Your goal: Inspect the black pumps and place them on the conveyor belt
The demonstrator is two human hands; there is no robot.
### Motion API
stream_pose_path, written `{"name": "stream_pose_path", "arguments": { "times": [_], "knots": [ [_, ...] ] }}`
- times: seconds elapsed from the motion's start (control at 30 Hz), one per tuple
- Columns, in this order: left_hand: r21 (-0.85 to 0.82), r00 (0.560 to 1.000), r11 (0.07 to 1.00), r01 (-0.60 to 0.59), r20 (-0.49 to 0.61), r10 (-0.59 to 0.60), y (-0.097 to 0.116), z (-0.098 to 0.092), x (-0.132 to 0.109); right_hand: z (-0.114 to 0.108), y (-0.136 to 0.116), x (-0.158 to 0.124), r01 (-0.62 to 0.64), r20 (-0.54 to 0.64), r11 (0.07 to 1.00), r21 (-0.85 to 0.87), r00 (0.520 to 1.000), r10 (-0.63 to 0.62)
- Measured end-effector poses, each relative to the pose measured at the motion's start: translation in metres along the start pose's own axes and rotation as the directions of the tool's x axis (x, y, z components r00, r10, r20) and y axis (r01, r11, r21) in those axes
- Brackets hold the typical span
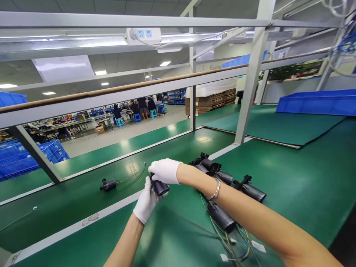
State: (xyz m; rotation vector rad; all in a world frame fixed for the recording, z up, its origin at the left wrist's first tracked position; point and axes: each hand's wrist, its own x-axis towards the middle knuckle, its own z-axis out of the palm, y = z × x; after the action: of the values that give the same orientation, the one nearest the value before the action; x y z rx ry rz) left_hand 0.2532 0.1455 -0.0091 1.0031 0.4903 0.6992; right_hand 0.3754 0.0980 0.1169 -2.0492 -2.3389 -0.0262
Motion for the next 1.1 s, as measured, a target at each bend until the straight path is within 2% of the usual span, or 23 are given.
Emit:
{"name": "stream_pose_path", "arguments": {
  "times": [0.07, 0.17, 0.27, 0.37, 0.43, 0.6, 0.67, 0.73, 0.8, 0.83, 0.87, 0.93, 1.03, 1.1],
  "knots": [
    [-0.112, 0.997, 0.994, -0.009, 0.078, 0.018, 0.007, 0.011, -0.012, -0.010, -0.023, -0.009, 0.032, -0.084, 0.998, 0.046, 0.996, -0.028],
    [-0.241, 0.987, 0.970, -0.031, 0.146, 0.068, 0.020, 0.013, -0.029, -0.022, -0.042, -0.027, 0.054, -0.200, 0.989, 0.136, 0.980, -0.026],
    [-0.307, 0.967, 0.952, -0.014, 0.238, 0.091, 0.028, 0.011, -0.043, -0.025, -0.040, -0.047, 0.043, -0.304, 0.942, 0.333, 0.951, 0.064],
    [-0.328, 0.938, 0.945, 0.019, 0.333, 0.097, 0.030, 0.012, -0.054, -0.015, -0.032, -0.066, 0.061, -0.392, 0.870, 0.489, 0.907, 0.157],
    [-0.338, 0.921, 0.941, 0.027, 0.375, 0.108, 0.031, 0.014, -0.060, -0.007, -0.029, -0.075, 0.064, -0.414, 0.856, 0.513, 0.892, 0.181],
    [-0.339, 0.866, 0.941, -0.017, 0.466, 0.183, 0.033, 0.013, -0.071, -0.001, -0.032, -0.091, 0.045, -0.380, 0.823, 0.567, 0.900, 0.212],
    [-0.307, 0.860, 0.950, -0.061, 0.468, 0.206, 0.036, 0.014, -0.074, -0.001, -0.033, -0.095, 0.054, -0.377, 0.808, 0.587, 0.901, 0.214],
    [-0.235, 0.875, 0.961, -0.147, 0.422, 0.237, 0.036, 0.016, -0.076, 0.002, -0.032, -0.098, 0.081, -0.386, 0.791, 0.607, 0.899, 0.204],
    [-0.079, 0.899, 0.938, -0.338, 0.270, 0.346, 0.033, 0.019, -0.078, 0.009, -0.031, -0.101, 0.125, -0.408, 0.770, 0.626, 0.894, 0.187],
    [0.036, 0.884, 0.895, -0.444, 0.178, 0.432, 0.029, 0.020, -0.078, 0.013, -0.031, -0.103, 0.142, -0.413, 0.754, 0.641, 0.892, 0.183],
    [0.156, 0.843, 0.829, -0.538, 0.101, 0.528, 0.024, 0.020, -0.078, 0.018, -0.031, -0.104, 0.156, -0.414, 0.737, 0.658, 0.892, 0.180],
    [0.343, 0.716, 0.663, -0.666, 0.044, 0.697, 0.010, 0.020, -0.074, 0.026, -0.033, -0.108, 0.157, -0.392, 0.706, 0.691, 0.902, 0.183],
    [0.440, 0.509, 0.428, -0.790, 0.082, 0.857, -0.009, 0.016, -0.065, 0.033, -0.040, -0.115, 0.110, -0.344, 0.701, 0.705, 0.917, 0.201],
    [0.465, 0.398, 0.310, -0.829, 0.102, 0.912, -0.016, 0.015, -0.059, 0.034, -0.043, -0.118, 0.095, -0.337, 0.724, 0.684, 0.920, 0.198]
  ]
}}
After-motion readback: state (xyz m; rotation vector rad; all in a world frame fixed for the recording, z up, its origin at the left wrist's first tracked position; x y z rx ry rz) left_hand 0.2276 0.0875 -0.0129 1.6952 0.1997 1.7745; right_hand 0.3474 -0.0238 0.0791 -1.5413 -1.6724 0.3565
